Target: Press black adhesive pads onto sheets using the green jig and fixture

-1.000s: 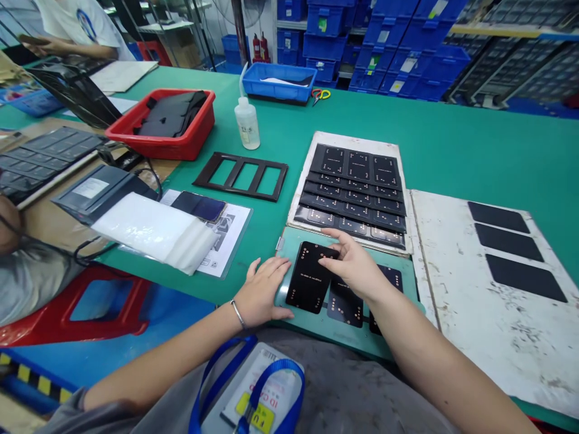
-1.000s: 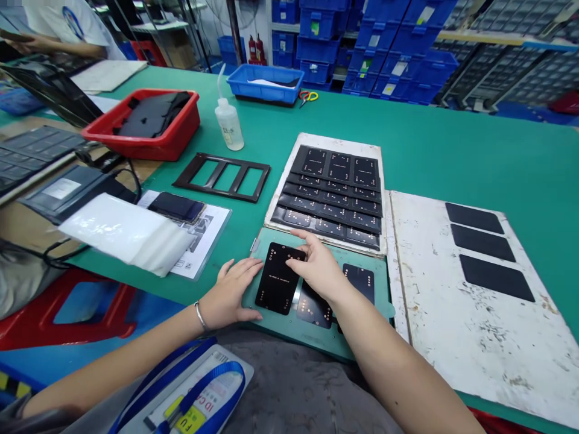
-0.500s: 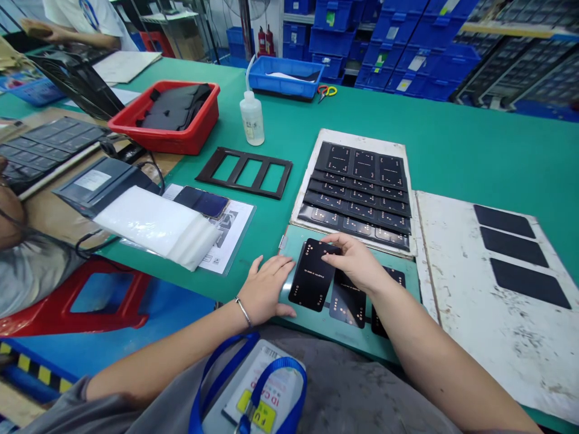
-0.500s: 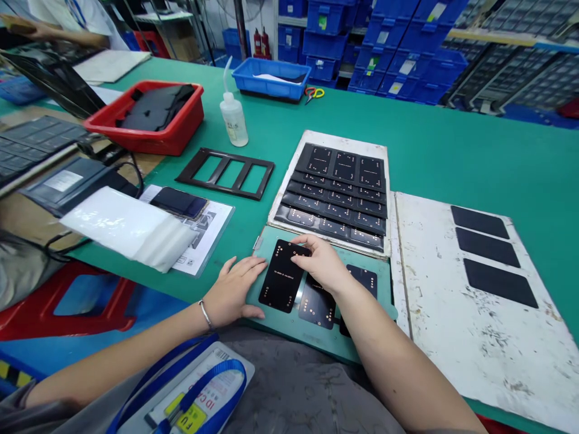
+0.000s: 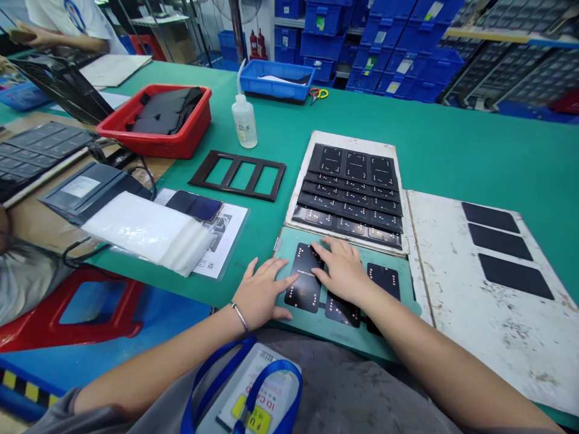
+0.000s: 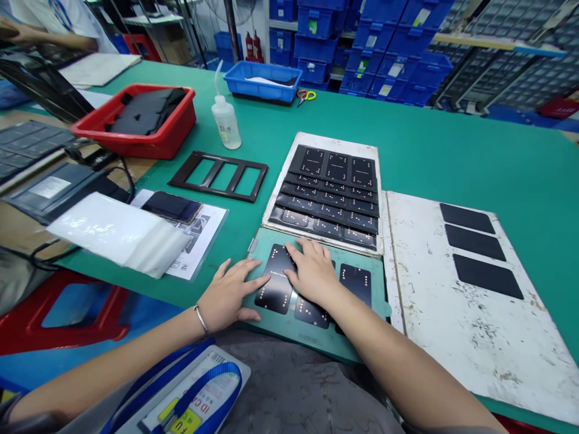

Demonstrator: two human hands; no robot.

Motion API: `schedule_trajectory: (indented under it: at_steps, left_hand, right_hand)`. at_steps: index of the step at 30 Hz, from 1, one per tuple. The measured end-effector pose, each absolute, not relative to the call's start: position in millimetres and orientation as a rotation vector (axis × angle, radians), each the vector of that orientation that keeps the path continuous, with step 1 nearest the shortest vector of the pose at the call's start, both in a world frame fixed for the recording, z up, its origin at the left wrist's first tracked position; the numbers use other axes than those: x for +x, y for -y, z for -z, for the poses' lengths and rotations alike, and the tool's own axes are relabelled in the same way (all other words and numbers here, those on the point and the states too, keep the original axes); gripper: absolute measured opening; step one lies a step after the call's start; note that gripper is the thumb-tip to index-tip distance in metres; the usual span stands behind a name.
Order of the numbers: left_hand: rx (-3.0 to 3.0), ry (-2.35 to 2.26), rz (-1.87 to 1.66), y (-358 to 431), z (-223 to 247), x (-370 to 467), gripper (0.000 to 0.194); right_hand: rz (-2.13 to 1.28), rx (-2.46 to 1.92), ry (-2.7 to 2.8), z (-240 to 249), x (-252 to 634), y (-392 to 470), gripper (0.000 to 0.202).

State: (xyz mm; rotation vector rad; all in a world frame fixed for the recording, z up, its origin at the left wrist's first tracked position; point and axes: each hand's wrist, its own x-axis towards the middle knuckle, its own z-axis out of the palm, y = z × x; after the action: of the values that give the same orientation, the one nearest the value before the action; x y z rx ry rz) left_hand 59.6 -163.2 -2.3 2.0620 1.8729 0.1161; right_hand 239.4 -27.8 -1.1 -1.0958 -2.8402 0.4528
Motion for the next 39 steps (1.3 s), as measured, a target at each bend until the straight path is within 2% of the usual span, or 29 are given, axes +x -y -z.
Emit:
schedule_trajectory:
  at_steps: [6,13,23,27,30,32,35,37,39]
  left_hand:
    - [2.105,-1.862,-0.09,159,1,59,0.076]
    - [2.214,-1.676,0.113,125,-2,63,0.106]
    - [2.294,-1.641,0.27,115,-12,75,0.111]
    - [2.271,-1.58,0.351,121,-25,101,0.113]
    - [2.276,-1.555,0.326,129,-27,118,0.108]
    - [2.317,-1.554,0.317,133,-24,124,0.099]
    - [2.382,-1.518,0.347,135,-17,128,0.08]
    - [2.388,-1.504,0.381,136,-14,130,0.075]
    - [2.366,-1.522,0.427,135,-15,133,0.076]
  right_hand:
    - [-0.368,-0.888,2.978,0,260,73,0.06]
    - [-0.42,-0.862,3.029,13,274,92,0.064]
    - [-0.481,-0.822,3.003,14,272,92,0.064]
    - [-0.712,-0.77,2.974,6,281,85,0.069]
    - [-1.093,-0.685,2.843,-6,305,71,0.054]
    - [-1.186,-0.811,2.657,-12,328,61,0.043]
    - [-0.794,-1.274,2.436,-9,365,48,0.043]
    - [-0.478,-1.598,2.393,-2,383,42,0.06]
    - [-0.396,-1.832,2.404,5,394,38,0.082]
